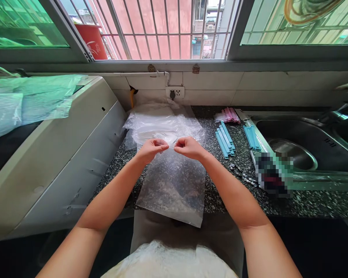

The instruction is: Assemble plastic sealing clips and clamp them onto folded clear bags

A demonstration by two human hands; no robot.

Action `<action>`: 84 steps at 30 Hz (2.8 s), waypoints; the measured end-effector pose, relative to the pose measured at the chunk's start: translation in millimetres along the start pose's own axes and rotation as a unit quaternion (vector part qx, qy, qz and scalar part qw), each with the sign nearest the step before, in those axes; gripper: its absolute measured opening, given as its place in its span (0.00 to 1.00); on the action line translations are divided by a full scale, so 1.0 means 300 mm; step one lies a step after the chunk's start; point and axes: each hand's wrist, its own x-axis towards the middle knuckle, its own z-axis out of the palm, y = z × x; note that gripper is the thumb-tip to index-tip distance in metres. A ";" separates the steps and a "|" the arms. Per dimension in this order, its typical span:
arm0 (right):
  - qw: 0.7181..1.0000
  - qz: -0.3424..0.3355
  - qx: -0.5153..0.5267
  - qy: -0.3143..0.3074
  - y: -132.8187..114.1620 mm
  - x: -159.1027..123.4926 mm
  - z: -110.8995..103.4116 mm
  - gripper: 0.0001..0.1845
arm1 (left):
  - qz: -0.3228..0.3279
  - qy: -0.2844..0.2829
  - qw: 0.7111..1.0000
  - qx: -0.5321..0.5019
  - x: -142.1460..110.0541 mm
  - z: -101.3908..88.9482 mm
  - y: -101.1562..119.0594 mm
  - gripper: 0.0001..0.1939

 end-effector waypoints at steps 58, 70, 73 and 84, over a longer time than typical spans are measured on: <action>0.998 0.026 0.017 -0.050 0.021 -0.006 -0.048 0.14 | -0.018 -0.006 0.999 0.028 -0.002 -0.035 0.019 0.15; 0.999 0.031 -0.006 -0.032 0.019 -0.005 -0.038 0.11 | -0.021 -0.008 0.999 0.036 -0.004 -0.030 0.022 0.15; 0.999 0.030 -0.007 -0.031 0.018 -0.006 -0.036 0.11 | -0.018 -0.016 0.999 0.049 0.001 -0.034 0.013 0.16; 0.995 0.016 -0.086 -0.044 0.017 -0.008 -0.017 0.08 | 0.264 0.026 0.886 0.380 -0.029 -0.066 0.057 0.09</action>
